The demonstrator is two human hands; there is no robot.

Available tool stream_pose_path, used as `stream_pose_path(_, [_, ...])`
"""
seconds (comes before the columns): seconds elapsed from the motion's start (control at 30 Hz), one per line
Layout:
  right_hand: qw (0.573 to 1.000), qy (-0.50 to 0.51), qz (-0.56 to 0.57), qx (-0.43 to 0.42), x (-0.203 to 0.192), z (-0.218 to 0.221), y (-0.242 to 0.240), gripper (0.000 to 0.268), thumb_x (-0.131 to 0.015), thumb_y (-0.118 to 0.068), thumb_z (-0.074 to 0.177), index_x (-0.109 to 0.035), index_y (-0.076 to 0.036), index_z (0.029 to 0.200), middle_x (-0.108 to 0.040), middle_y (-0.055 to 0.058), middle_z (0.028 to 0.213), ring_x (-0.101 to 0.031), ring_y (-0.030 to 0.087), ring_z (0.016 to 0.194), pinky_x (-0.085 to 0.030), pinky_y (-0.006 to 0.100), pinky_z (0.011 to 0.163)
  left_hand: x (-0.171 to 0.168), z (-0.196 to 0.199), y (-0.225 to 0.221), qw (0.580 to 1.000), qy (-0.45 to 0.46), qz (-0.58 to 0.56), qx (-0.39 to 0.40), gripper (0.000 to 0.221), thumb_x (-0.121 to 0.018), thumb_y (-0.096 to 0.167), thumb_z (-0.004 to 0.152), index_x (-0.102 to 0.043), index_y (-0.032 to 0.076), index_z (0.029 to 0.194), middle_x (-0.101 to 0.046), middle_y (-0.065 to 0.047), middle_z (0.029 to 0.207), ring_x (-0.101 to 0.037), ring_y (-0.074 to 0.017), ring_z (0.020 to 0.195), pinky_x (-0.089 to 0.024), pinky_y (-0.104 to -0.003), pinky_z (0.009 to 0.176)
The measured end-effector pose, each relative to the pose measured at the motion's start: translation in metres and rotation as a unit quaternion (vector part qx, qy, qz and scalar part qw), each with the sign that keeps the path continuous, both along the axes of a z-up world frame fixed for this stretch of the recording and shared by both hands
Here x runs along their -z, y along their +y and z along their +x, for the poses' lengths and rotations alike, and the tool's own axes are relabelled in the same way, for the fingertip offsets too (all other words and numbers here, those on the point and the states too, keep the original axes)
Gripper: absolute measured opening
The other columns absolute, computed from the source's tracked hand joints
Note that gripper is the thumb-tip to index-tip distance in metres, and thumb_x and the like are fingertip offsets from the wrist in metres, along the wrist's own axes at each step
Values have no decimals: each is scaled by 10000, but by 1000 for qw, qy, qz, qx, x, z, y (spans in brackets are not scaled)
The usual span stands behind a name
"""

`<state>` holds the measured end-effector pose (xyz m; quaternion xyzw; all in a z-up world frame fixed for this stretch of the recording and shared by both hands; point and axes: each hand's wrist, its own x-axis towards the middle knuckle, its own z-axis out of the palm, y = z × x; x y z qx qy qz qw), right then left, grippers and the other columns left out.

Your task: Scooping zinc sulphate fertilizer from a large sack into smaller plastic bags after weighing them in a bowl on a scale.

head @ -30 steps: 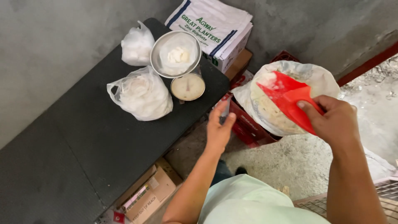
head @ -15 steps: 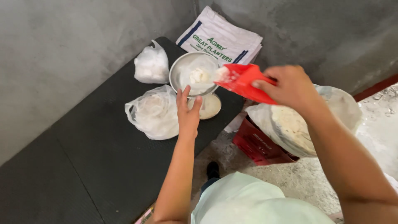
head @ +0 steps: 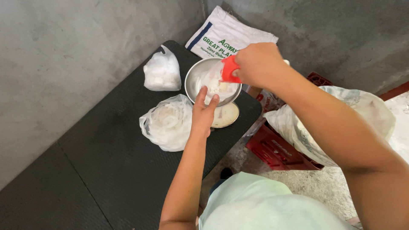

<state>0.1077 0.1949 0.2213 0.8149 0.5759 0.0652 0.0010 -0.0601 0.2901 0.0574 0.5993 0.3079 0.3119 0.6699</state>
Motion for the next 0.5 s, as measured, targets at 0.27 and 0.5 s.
stream_pose_path(0.27, [984, 124, 120, 36, 16, 28, -65, 362, -764, -455, 882, -774, -93, 901, -712, 164, 764, -678, 370, 722, -531, 481, 660, -6, -8, -11, 998, -11, 55, -33, 674, -701, 234, 949, -439, 18, 1531, -423, -144, 1620, -391, -234, 1496, -322, -338, 1188])
stream_pose_path(0.5, [898, 323, 282, 100, 60, 48, -177, 334, -778, -365, 948, -761, -32, 980, -628, 106, 662, -554, 157, 576, -461, 336, 559, -32, -7, -90, 947, -51, 257, -185, 561, -677, 177, 995, -506, 37, 1511, -402, -177, 1656, -380, -290, 1542, -280, -400, 1260])
